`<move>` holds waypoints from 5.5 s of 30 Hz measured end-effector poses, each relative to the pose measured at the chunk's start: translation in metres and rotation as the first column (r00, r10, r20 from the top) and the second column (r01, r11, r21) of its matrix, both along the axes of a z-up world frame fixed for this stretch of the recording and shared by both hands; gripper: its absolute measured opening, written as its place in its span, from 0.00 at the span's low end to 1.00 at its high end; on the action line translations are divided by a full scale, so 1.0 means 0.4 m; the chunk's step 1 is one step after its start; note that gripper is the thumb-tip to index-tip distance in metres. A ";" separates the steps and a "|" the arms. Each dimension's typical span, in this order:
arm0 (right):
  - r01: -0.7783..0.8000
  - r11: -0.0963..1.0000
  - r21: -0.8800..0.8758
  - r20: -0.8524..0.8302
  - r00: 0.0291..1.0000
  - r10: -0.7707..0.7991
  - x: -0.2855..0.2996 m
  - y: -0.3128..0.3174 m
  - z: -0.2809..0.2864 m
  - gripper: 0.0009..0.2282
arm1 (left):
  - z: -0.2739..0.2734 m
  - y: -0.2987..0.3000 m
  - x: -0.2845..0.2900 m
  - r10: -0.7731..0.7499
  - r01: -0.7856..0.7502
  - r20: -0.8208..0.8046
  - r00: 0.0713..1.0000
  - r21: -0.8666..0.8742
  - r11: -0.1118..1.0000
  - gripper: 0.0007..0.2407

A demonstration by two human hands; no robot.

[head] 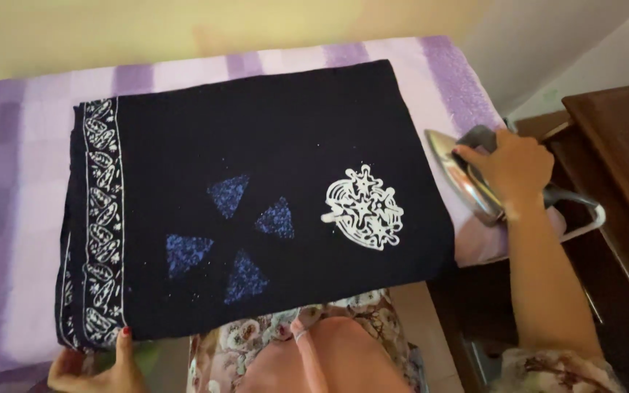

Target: The person irons a black patterned cloth on a purple striped towel using a steam iron. They smooth the fabric, iron both sides, and fold the cloth into a neat stack.

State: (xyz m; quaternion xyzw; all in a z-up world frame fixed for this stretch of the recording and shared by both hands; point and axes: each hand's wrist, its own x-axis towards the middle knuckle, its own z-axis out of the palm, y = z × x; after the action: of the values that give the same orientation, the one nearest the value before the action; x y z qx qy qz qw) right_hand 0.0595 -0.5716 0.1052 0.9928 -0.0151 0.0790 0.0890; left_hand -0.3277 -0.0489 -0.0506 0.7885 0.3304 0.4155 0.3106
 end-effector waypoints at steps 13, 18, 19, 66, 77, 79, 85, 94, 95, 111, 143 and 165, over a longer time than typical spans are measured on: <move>-0.239 0.918 0.317 0.203 0.962 0.181 -0.352 0.054 -0.032 0.19 | -0.308 0.272 -0.183 -0.270 0.054 -0.213 0.939 -0.684 0.728 0.10; -0.006 0.888 0.459 -0.159 0.983 0.089 -0.465 -0.002 -0.166 0.23 | -0.183 0.204 -0.168 -0.329 0.259 0.108 0.938 -0.848 0.462 0.20; -0.127 0.807 0.577 -0.036 0.983 0.181 -0.474 -0.024 -0.205 0.17 | -0.152 0.188 -0.170 -0.344 0.229 0.065 0.937 -0.857 0.462 0.15; -0.129 0.801 0.584 0.010 0.988 0.152 0.814 0.177 -0.489 0.11 | 0.130 0.626 0.848 -0.589 0.597 0.246 0.770 -0.606 0.527 0.24; -0.206 0.845 0.494 0.099 0.979 0.181 0.574 0.274 -0.315 0.20 | 0.063 0.636 0.787 -0.454 0.497 -0.203 0.867 0.302 0.813 0.29; -0.360 0.912 0.198 0.253 0.917 0.307 0.409 0.311 -0.214 0.24 | 0.190 0.476 0.714 -0.630 0.663 -0.211 0.747 0.309 0.682 0.26; -0.724 0.640 0.256 -0.048 0.652 0.757 0.094 0.310 -0.085 0.24 | 0.235 0.259 0.544 -0.727 0.864 -0.479 0.492 0.375 0.337 0.19; -0.838 0.521 0.164 0.143 0.543 0.828 0.120 0.213 -0.234 0.18 | 0.146 0.224 0.553 -0.194 0.758 -0.740 0.644 0.584 0.290 0.19; -0.830 0.527 0.181 0.151 0.553 0.819 0.138 0.196 -0.246 0.17 | 0.144 0.237 0.560 -0.215 0.746 -0.719 0.660 0.597 0.295 0.17; -0.844 0.476 0.247 0.175 0.522 0.835 -0.044 0.675 -0.095 0.34 | 0.227 0.066 0.665 -0.402 0.816 -0.763 0.507 0.273 0.510 0.27; -0.321 0.945 0.062 0.180 0.935 0.306 0.050 0.221 0.048 0.34 | 0.129 -0.282 0.767 -0.610 0.989 -0.784 0.118 0.040 0.140 0.30; -0.588 0.802 0.101 -0.214 0.775 0.595 0.036 0.566 0.016 0.30 | 0.138 -0.052 0.742 -0.476 0.884 -0.787 0.392 0.179 0.432 0.27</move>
State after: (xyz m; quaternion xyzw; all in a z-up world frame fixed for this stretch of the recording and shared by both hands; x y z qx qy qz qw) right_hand 0.0738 -0.3451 0.1117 0.9504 0.3071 -0.0154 0.0467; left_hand -0.0310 -0.0696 0.0045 0.9909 -0.1107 0.0226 0.0725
